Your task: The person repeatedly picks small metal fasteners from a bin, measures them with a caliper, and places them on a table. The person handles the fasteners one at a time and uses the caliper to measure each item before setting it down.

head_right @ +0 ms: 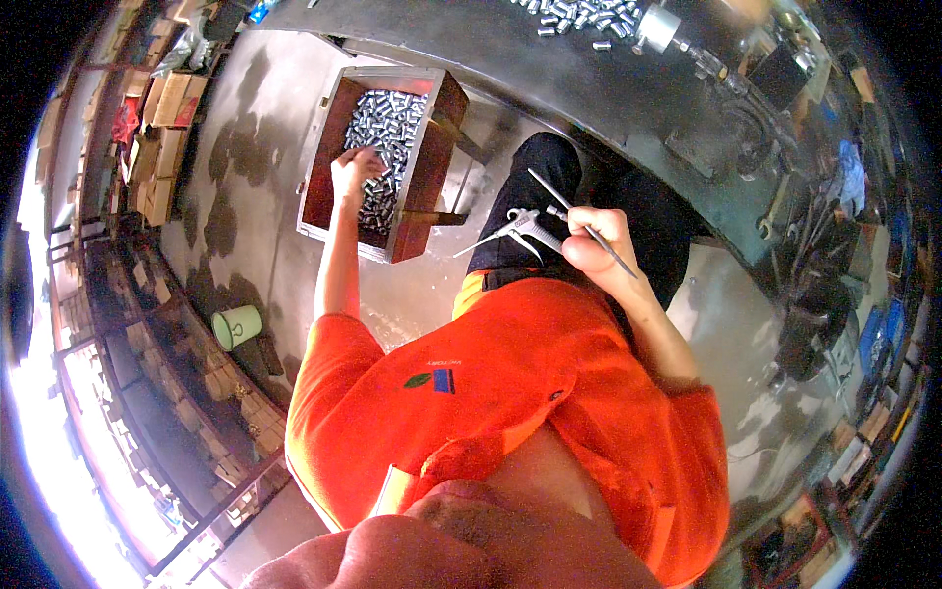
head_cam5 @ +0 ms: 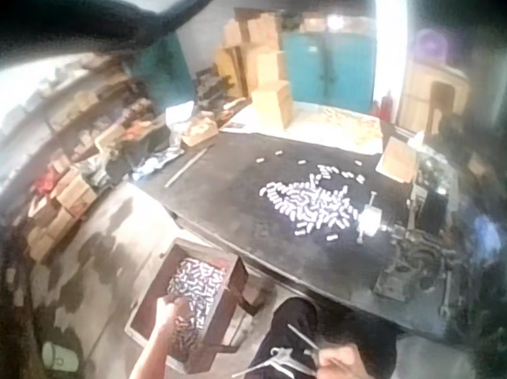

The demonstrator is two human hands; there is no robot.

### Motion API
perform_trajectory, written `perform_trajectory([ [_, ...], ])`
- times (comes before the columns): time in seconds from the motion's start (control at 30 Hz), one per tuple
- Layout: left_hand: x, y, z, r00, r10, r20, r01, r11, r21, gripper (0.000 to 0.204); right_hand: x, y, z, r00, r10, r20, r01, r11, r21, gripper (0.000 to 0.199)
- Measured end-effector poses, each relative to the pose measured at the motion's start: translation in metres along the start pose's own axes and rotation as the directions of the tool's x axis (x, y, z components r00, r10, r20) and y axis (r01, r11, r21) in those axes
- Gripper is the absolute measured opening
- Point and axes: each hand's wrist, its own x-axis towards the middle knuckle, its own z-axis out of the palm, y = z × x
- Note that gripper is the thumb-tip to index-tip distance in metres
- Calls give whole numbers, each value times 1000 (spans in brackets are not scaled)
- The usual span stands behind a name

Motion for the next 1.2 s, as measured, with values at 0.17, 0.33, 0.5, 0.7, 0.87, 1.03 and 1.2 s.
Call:
perform_trajectory([
  [0.17, -48, 54, 26, 983, 90, 163, 13, 840, -542, 16, 4, -3, 6, 1000, -4, 18, 5, 1000, -20, 23],
  [0.33, -102, 76, 94, 878, 199, 435, 175, 713, -679, 23, 7, -3, 12, 993, -119, -6, 117, 988, -103, 20],
  [0.5, -142, 66, 152, 647, 85, 758, 558, 625, -547, 27, 12, -17, 8, 973, -229, 4, 227, 962, -152, 22],
  [0.7, -155, 78, 163, 617, 69, 784, 458, 779, -429, 33, 11, -18, 1, 973, -232, 2, 231, 965, -122, 20],
  [0.87, -161, 84, 160, 657, 141, 740, 198, 915, -350, 24, 14, -22, 9, 959, -284, -9, 276, 936, -218, 20],
  [1.03, -163, 95, 164, 609, 210, 765, -25, 969, -246, 14, 15, -11, 13, 938, -344, -38, 325, 914, -244, 20],
  [1.2, -165, 106, 171, 557, 264, 787, -108, 963, -246, 16, 14, -10, 8, 957, -284, -63, 269, 946, -178, 23],
])
